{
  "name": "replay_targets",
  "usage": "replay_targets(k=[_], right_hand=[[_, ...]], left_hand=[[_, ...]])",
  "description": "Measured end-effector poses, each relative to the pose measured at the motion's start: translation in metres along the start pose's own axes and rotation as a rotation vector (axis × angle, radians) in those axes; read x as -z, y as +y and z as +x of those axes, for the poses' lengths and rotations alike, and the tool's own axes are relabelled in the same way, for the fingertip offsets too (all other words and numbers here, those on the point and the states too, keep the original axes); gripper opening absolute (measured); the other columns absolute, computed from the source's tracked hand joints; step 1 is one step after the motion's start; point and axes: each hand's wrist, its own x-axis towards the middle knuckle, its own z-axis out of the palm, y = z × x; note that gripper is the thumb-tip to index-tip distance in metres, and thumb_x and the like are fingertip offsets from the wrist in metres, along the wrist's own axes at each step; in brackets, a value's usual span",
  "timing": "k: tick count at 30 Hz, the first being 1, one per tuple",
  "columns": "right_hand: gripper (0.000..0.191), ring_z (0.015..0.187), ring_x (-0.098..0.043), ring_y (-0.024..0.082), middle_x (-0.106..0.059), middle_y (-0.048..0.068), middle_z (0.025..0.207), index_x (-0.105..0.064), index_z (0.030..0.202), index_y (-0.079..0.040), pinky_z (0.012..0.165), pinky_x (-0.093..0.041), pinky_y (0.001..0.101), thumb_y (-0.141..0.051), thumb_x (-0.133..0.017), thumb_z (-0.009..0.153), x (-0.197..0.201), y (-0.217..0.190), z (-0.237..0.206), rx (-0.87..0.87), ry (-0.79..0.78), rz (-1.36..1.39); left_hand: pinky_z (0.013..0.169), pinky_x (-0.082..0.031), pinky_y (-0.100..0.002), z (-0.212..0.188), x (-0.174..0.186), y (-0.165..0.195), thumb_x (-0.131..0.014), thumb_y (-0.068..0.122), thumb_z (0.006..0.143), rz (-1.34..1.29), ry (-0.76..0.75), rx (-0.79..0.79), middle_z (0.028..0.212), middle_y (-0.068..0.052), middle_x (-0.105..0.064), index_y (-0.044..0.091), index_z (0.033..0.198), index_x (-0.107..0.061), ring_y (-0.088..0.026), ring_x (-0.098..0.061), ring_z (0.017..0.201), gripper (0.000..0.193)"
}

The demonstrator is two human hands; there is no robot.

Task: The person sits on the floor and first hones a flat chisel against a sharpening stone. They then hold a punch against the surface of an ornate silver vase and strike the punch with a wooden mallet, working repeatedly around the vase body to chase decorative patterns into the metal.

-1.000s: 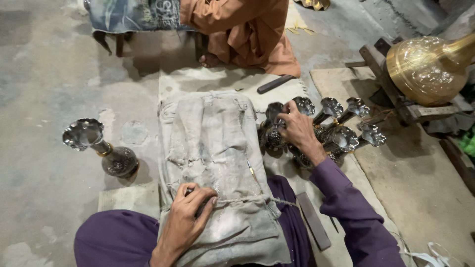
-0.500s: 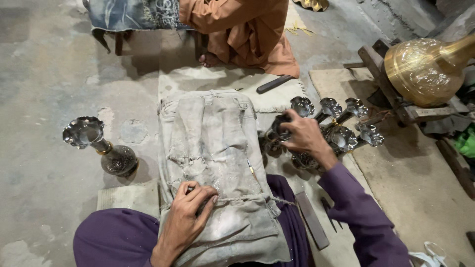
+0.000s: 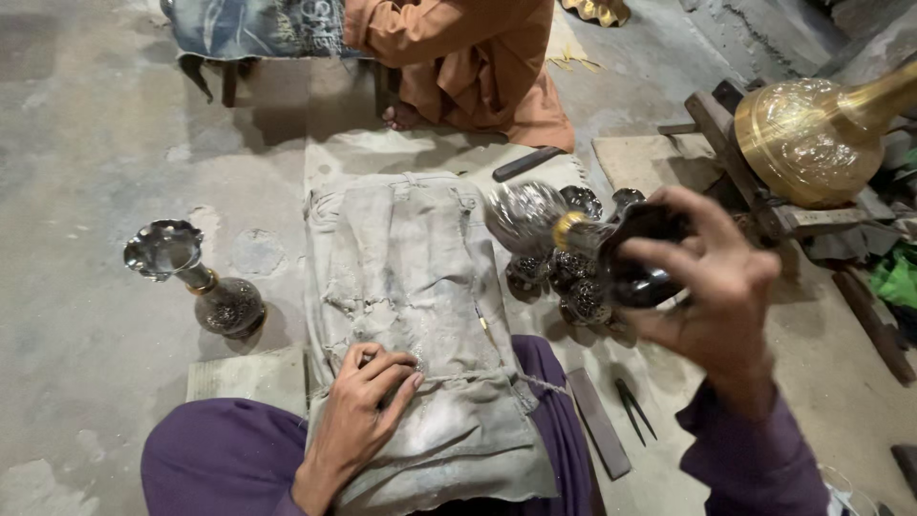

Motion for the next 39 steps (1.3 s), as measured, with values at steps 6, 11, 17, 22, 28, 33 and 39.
replay_targets(k=[6, 11, 17, 22, 28, 33, 39], right_hand=[[0.025, 0.076, -0.074, 0.023, -0.065, 0.02, 0.118, -0.07, 0.09, -0.007, 0.053, -0.061, 0.0301, -0.024, -0.087, 0.084, -0.061, -0.051, -0.011, 0.13, 0.121, -0.058], [0.021, 0.057, -0.063, 0.012, -0.064, 0.015, 0.117, -0.075, 0.093, -0.009, 0.04, -0.052, 0.0272, -0.027, -0.081, 0.085, -0.094, -0.099, -0.053, 0.144, -0.079, -0.074], [0.027, 0.053, -0.063, 0.011, -0.064, 0.009, 0.12, -0.076, 0.099, -0.007, 0.041, -0.052, 0.0272, -0.032, -0.081, 0.087, -0.098, -0.125, -0.091, -0.012, -0.297, 0.085], [0.019, 0.053, -0.063, 0.015, -0.068, 0.007, 0.12, -0.076, 0.1, -0.008, 0.047, -0.053, 0.0321, -0.017, -0.076, 0.083, -0.099, -0.137, -0.108, -0.003, -0.306, 0.2], [0.019, 0.058, -0.068, 0.015, -0.076, 0.007, 0.109, -0.071, 0.101, -0.005, 0.05, -0.055, 0.031, -0.013, -0.075, 0.083, -0.106, -0.122, -0.116, -0.061, -0.234, 0.269], [0.025, 0.058, -0.07, 0.016, -0.077, 0.007, 0.096, -0.075, 0.108, -0.005, 0.049, -0.055, 0.0301, -0.017, -0.077, 0.086, -0.103, -0.115, -0.103, -0.112, -0.187, 0.281], [0.016, 0.058, -0.07, 0.016, -0.076, 0.004, 0.09, -0.077, 0.1, -0.007, 0.048, -0.054, 0.0305, -0.015, -0.08, 0.086, -0.091, -0.119, -0.069, -0.156, -0.116, 0.293]], left_hand=[[0.089, -0.049, -0.041, 0.0, 0.002, 0.0, -0.073, 0.017, 0.087, -0.023, -0.028, 0.009, 0.103, -0.004, -0.075, 0.004, 0.091, -0.074, -0.03, -0.058, 0.101, 0.013], [0.094, -0.048, -0.043, -0.006, 0.007, 0.002, -0.072, 0.018, 0.087, 0.048, -0.049, -0.03, 0.11, -0.005, -0.072, 0.006, 0.098, -0.076, -0.033, -0.056, 0.111, 0.017], [0.097, -0.046, -0.045, -0.01, 0.012, 0.012, -0.074, 0.024, 0.087, 0.139, -0.183, 0.091, 0.126, -0.009, -0.059, 0.007, 0.107, -0.073, -0.034, -0.05, 0.12, 0.027], [0.1, -0.042, -0.046, -0.001, 0.01, 0.02, -0.073, 0.022, 0.085, 0.173, -0.261, 0.079, 0.128, -0.01, -0.053, 0.005, 0.108, -0.069, -0.035, -0.047, 0.118, 0.029], [0.099, -0.043, -0.046, -0.003, 0.016, 0.023, -0.072, 0.018, 0.085, 0.117, -0.281, 0.092, 0.128, -0.01, -0.053, 0.006, 0.106, -0.069, -0.035, -0.046, 0.116, 0.023], [0.098, -0.043, -0.048, -0.02, 0.019, 0.024, -0.073, 0.017, 0.084, 0.124, -0.304, 0.073, 0.131, -0.012, -0.051, 0.005, 0.103, -0.068, -0.037, -0.044, 0.119, 0.023], [0.092, -0.047, -0.048, -0.043, 0.016, 0.021, -0.084, 0.025, 0.077, 0.07, -0.333, -0.038, 0.118, -0.012, -0.056, 0.01, 0.094, -0.072, -0.037, -0.048, 0.111, 0.026]])
